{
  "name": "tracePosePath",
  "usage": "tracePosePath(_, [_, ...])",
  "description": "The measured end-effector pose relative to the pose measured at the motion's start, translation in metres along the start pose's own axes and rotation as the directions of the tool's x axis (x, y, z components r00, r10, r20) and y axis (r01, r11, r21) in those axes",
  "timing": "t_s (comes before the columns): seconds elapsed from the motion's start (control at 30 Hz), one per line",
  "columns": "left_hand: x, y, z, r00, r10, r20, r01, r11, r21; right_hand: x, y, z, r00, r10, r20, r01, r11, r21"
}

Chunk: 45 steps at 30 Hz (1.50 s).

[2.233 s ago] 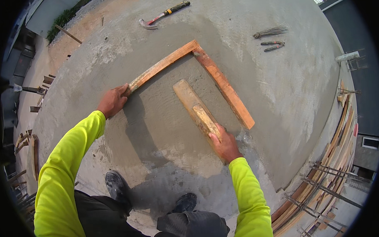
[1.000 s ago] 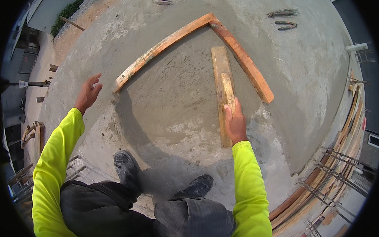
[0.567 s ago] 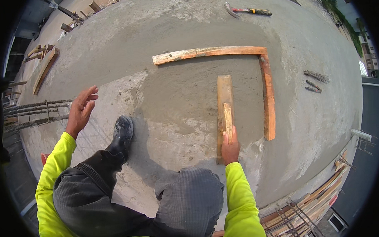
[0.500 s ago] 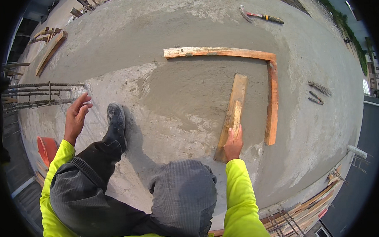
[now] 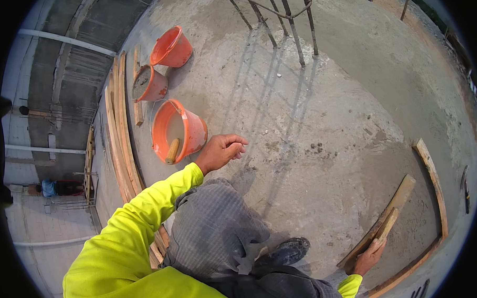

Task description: The person scoops wet concrete from a bucket with a trowel and spreads it into a recessed area on a rooftop slab. They then use a wooden straightedge to level and smooth the surface, repeatedly drawing the tool across the wet concrete to create a flat finish.

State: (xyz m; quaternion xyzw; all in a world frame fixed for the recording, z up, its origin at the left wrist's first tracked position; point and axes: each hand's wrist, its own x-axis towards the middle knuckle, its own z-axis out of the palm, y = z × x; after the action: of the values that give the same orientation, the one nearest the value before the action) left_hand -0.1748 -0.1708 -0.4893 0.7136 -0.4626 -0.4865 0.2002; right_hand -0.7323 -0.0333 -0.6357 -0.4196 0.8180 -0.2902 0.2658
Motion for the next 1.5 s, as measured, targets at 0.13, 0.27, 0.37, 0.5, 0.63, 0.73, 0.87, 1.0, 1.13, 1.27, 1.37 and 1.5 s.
tracePosePath(0.13, [-0.024,-0.089,-0.068,0.791,0.163,-0.59,-0.347,0.913,-0.213,0.0,-0.008,-0.005,0.992,0.125,0.032,-0.127,0.991,0.039])
tracePosePath(0.27, [0.005,-0.197,-0.214,0.753,-0.237,-0.613,0.042,0.949,-0.314,-0.022,-0.036,0.015,0.964,0.182,0.195,-0.196,0.979,0.057])
tracePosePath(0.37, [0.054,-0.285,-0.288,0.706,-0.641,-0.303,0.39,0.708,-0.589,-0.036,-0.058,0.031,0.971,-0.046,0.233,0.054,0.998,-0.027])
tracePosePath(0.5, [0.081,-0.335,-0.307,0.815,-0.551,-0.177,0.292,0.655,-0.697,-0.048,-0.081,0.046,0.951,-0.093,0.296,0.103,0.994,-0.02])
tracePosePath(0.63, [0.054,-0.237,-0.265,0.896,-0.416,-0.156,0.185,0.668,-0.721,-0.051,-0.078,0.045,0.944,-0.062,0.323,0.052,0.998,0.04])
tracePosePath(0.73, [0.023,-0.095,-0.191,0.953,-0.283,-0.106,0.174,0.802,-0.571,-0.063,-0.06,0.028,0.953,-0.075,0.294,0.059,0.996,0.064])
tracePosePath(0.87, [0.024,0.082,-0.001,0.913,0.087,0.399,0.02,0.966,-0.257,-0.088,-0.024,-0.01,0.971,0.021,0.239,-0.035,0.998,0.058])
tracePosePath(1.0, [0.002,0.201,0.209,0.604,0.193,0.773,-0.278,0.96,-0.022,-0.122,0.021,-0.033,0.992,0.104,0.075,-0.115,0.979,0.17])
tracePosePath(1.13, [-0.022,0.266,0.388,0.502,0.276,0.82,-0.287,0.947,-0.144,-0.168,0.058,-0.043,0.964,0.261,-0.05,-0.235,0.925,0.298])
tracePosePath(1.27, [-0.018,0.255,0.479,0.587,0.377,0.716,-0.477,0.876,-0.069,-0.177,0.075,-0.067,0.938,0.282,-0.199,-0.231,0.941,0.247])
tracePosePath(1.37, [0.0,0.205,0.478,0.571,0.425,0.702,-0.663,0.744,0.088,-0.132,0.079,-0.085,0.918,0.207,-0.339,-0.163,0.974,0.155])
tracePosePath(1.5, [0.047,0.139,0.443,0.681,0.444,0.582,-0.67,0.699,0.25,-0.05,0.067,-0.083,0.925,0.149,-0.35,-0.101,0.983,0.151])
